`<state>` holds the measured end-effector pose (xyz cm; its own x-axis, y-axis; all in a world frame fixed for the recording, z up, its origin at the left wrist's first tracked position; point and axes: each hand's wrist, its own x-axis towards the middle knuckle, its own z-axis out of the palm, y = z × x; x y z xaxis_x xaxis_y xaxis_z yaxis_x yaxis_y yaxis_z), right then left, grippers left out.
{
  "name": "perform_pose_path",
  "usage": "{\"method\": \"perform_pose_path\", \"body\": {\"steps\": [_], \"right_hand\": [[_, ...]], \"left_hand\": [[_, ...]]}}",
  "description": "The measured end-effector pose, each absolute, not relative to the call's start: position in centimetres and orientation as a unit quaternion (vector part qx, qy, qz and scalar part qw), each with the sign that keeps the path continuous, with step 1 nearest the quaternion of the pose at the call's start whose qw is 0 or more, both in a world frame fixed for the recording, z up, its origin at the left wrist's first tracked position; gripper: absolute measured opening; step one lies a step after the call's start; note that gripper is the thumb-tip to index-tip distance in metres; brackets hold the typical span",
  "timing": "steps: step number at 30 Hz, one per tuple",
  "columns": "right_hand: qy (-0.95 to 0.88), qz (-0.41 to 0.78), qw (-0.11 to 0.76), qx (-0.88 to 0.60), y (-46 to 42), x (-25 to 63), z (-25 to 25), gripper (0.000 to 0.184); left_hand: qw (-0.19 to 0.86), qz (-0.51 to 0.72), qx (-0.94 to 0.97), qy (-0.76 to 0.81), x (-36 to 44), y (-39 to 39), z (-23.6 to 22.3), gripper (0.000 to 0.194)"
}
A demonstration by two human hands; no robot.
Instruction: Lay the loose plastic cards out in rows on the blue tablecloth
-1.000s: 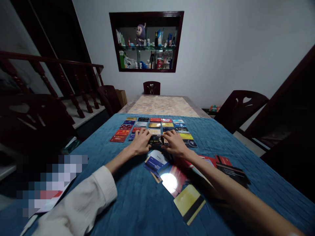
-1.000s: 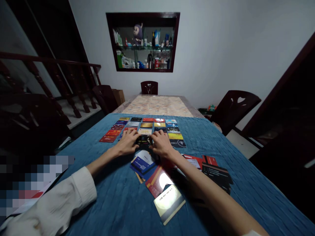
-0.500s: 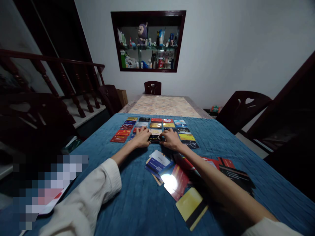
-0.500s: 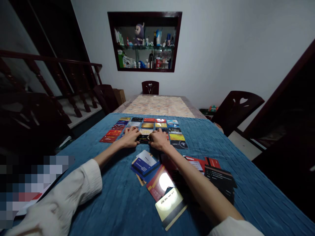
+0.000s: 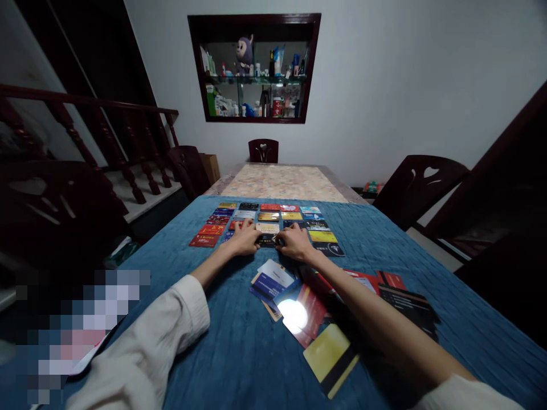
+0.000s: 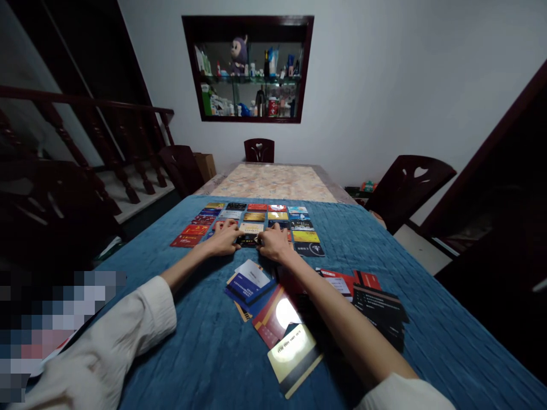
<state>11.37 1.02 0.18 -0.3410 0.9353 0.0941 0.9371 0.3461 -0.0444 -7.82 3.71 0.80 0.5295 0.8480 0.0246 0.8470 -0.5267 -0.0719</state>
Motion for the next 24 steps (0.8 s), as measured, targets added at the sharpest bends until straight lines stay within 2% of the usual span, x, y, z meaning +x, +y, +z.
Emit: {"method": "perform_pose_path", "body": {"steps": [24], "right_hand": [[-0.822,-0.026,0.046,-0.567,0.3,11.2,0.2,0.029]], "left_hand": [[0.046,-0.051,-0.877,-0.476,-7.7,2.7,0.3,0.028]]}}
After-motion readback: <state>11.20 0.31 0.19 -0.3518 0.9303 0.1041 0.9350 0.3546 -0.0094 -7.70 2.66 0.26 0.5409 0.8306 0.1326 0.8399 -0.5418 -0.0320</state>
